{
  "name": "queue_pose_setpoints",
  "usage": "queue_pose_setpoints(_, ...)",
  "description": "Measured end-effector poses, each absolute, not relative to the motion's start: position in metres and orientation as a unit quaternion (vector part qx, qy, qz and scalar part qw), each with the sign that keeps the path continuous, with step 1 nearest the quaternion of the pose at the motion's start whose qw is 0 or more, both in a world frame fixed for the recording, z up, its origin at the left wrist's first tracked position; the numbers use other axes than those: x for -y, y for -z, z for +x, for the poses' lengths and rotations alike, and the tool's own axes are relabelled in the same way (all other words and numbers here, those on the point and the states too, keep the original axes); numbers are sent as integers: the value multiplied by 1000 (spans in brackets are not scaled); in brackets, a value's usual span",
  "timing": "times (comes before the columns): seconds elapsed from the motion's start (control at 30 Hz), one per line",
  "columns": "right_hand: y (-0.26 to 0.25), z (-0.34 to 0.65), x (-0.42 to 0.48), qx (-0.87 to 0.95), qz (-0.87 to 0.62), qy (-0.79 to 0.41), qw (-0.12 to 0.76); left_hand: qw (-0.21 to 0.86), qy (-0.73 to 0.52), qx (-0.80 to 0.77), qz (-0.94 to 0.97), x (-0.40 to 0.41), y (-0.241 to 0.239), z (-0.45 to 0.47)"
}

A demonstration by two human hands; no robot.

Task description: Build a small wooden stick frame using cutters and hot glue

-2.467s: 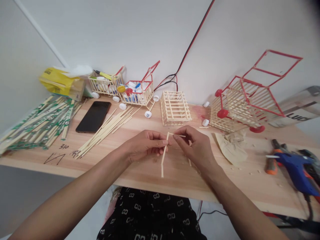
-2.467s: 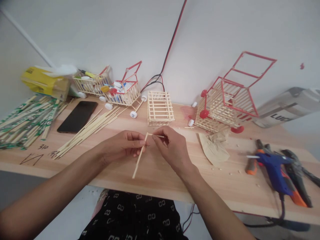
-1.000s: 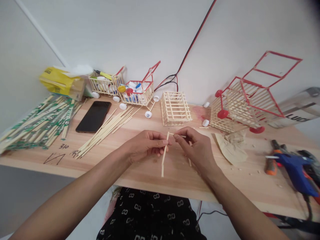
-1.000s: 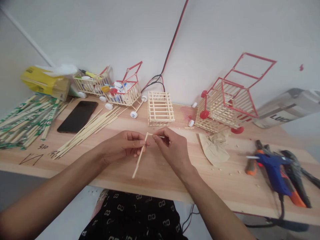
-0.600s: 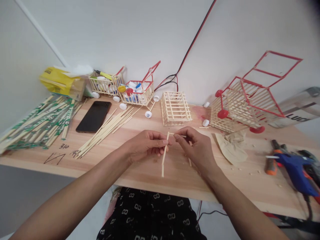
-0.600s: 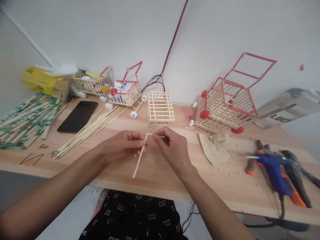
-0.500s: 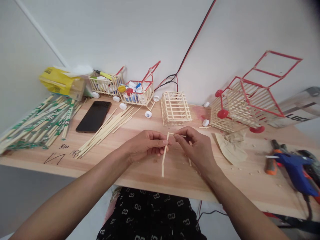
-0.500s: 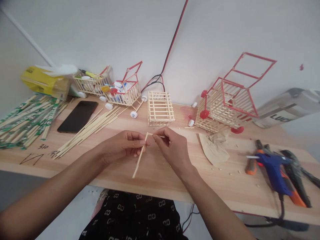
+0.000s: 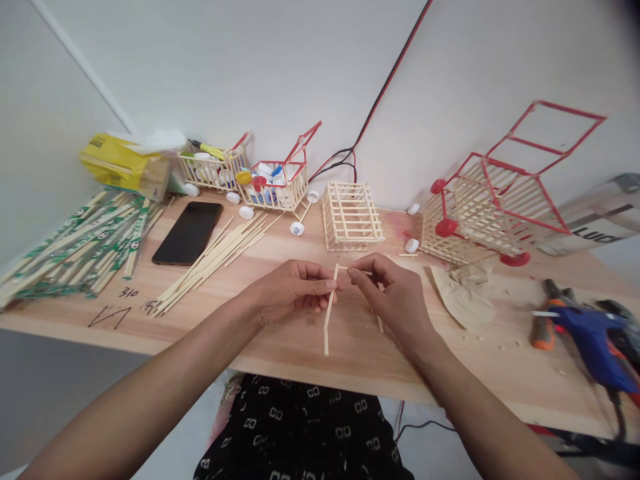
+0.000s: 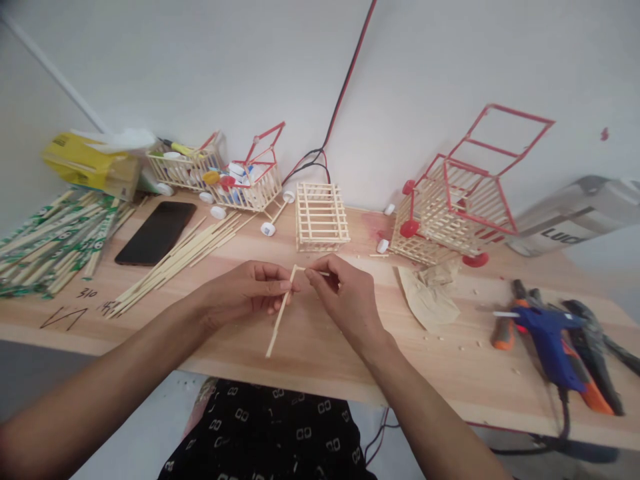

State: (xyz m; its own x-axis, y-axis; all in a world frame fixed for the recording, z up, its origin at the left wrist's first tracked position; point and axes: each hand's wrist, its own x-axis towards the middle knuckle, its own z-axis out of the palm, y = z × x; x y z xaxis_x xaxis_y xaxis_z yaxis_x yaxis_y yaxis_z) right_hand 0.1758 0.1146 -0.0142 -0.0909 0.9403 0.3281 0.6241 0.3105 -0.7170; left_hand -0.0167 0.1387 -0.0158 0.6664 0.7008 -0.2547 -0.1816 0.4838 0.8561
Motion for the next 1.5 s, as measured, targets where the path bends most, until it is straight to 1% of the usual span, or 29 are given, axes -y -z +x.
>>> queue_pose_setpoints(0.7,16,177,-115,712,-549,-207,385,806,-274,-304,427,-140,19,-16)
queue_pose_setpoints(1.1,18,177,-117,708,-543,-217,396,804,-283,-305,425,-142,20,-14)
queue_pose_setpoints(1.27,17,178,-119,706,-535,-210,413,797,-289,-305,434,-143,13,-13)
queue_pose_setpoints(1.5,-14,181,-127,728,-509,-131,440,770,-301,-283,487,-156,-15,-9)
